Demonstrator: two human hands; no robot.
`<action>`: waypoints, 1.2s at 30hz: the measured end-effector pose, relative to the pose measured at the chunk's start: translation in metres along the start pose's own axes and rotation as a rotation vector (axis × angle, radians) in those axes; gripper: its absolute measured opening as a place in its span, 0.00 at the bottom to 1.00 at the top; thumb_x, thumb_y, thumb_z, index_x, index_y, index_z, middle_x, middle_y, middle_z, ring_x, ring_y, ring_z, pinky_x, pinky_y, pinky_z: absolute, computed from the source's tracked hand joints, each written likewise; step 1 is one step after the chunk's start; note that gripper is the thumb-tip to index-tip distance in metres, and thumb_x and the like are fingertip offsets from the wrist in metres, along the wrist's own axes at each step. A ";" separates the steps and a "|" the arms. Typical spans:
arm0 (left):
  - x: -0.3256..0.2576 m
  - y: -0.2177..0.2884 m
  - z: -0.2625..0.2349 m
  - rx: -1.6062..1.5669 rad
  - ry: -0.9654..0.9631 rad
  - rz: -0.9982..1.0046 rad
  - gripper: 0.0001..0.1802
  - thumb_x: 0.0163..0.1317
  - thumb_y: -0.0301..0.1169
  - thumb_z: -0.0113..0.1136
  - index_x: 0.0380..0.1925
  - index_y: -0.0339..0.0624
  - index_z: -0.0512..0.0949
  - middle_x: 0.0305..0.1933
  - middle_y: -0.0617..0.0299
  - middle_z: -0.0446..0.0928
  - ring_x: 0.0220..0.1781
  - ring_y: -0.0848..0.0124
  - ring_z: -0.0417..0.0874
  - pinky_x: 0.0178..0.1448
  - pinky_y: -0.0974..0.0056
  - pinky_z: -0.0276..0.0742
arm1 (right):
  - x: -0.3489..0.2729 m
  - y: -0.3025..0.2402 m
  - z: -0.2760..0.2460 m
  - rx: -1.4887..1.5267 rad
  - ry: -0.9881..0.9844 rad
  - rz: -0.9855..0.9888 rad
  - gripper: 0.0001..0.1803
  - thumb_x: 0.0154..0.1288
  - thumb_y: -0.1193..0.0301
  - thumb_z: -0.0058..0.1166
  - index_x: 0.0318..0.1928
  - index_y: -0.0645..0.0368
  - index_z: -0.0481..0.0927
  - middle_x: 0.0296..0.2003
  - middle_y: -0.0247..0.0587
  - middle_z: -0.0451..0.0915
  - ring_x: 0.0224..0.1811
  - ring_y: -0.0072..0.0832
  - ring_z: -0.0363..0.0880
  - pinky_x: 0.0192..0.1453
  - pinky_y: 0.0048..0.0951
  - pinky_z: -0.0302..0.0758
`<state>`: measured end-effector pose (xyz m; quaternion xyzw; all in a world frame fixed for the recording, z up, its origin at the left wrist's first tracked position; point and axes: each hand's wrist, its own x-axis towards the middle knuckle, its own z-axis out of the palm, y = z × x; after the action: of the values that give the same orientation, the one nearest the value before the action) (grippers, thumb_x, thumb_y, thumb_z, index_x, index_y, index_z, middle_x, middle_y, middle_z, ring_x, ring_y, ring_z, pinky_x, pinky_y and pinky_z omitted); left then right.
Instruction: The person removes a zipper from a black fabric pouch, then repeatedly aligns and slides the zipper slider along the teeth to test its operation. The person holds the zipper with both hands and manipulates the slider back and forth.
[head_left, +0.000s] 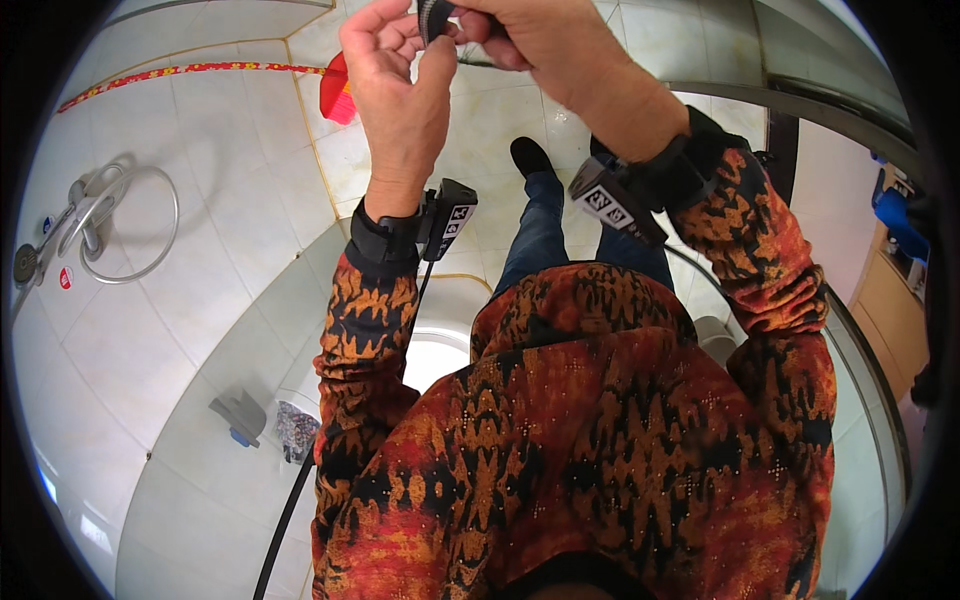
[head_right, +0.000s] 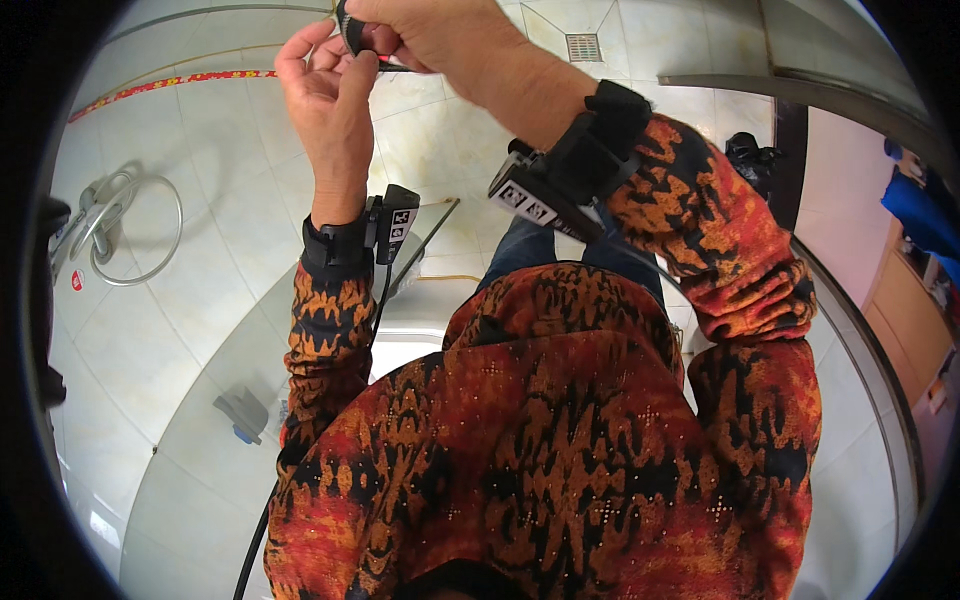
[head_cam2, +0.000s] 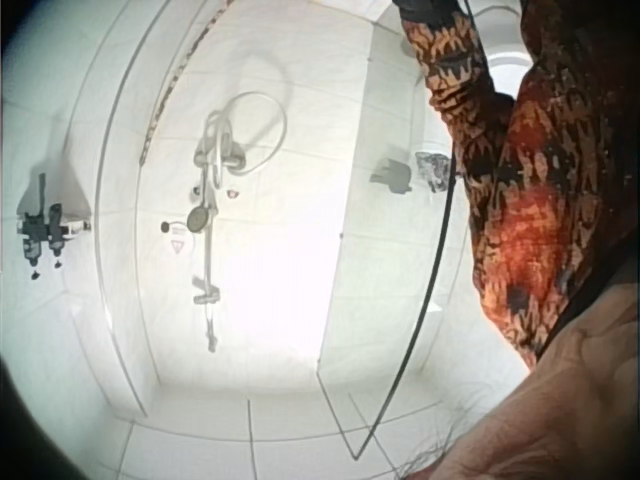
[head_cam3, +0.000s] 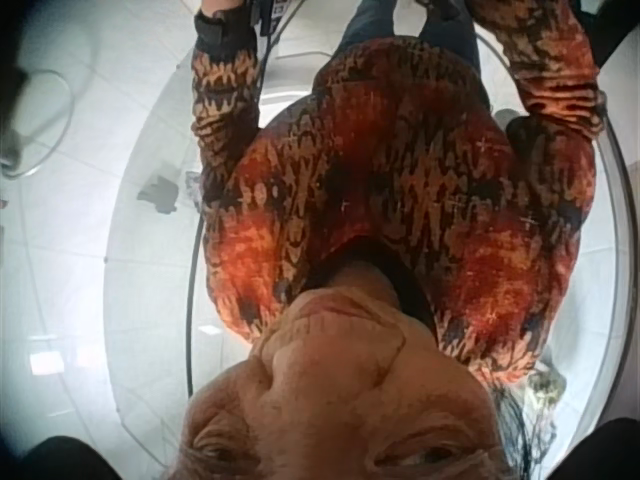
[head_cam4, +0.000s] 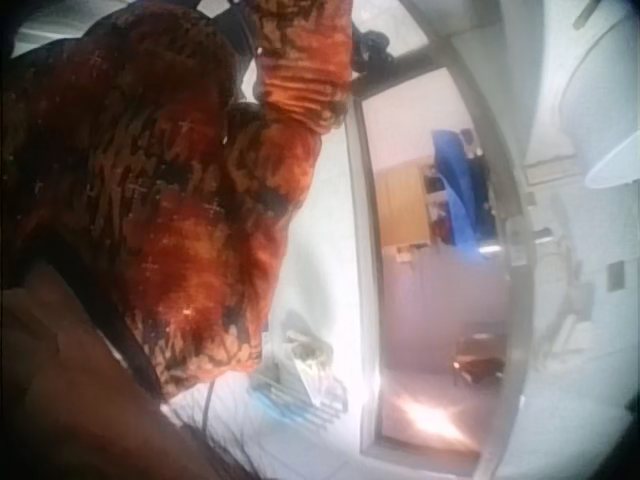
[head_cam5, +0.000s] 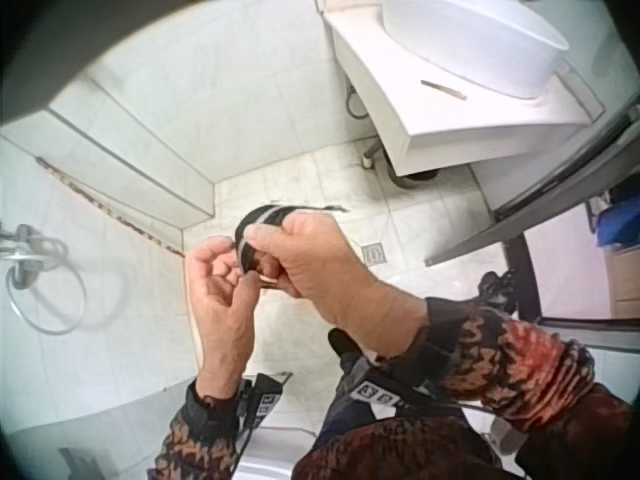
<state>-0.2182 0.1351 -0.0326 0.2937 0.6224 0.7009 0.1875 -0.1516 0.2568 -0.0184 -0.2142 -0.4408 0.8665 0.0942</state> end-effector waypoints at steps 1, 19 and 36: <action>0.000 0.003 0.003 0.025 -0.042 -0.034 0.17 0.55 0.18 0.49 0.46 0.34 0.61 0.38 0.56 0.74 0.36 0.74 0.74 0.42 0.72 0.70 | -0.001 -0.005 -0.006 -0.053 0.008 -0.012 0.16 0.57 0.65 0.50 0.16 0.59 0.71 0.11 0.31 0.67 0.10 0.15 0.59 0.12 0.18 0.52; -0.009 0.046 -0.002 0.036 -0.120 -0.565 0.15 0.62 0.33 0.43 0.42 0.35 0.73 0.18 0.66 0.71 0.15 0.85 0.59 0.18 0.78 0.51 | -0.017 -0.038 -0.069 0.107 0.088 -0.067 0.13 0.63 0.66 0.44 0.22 0.56 0.68 0.15 0.30 0.66 0.11 0.17 0.55 0.16 0.19 0.53; -0.019 0.091 -0.014 0.088 -0.098 -0.547 0.22 0.60 0.34 0.48 0.49 0.29 0.68 0.15 0.71 0.64 0.13 0.84 0.55 0.18 0.77 0.48 | -0.023 -0.046 -0.031 -0.110 -0.064 -0.145 0.08 0.58 0.73 0.49 0.25 0.64 0.75 0.16 0.33 0.72 0.12 0.15 0.63 0.15 0.15 0.58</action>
<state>-0.2039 0.0988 0.0524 0.1562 0.6986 0.5815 0.3866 -0.1178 0.2988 0.0094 -0.1588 -0.5048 0.8384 0.1306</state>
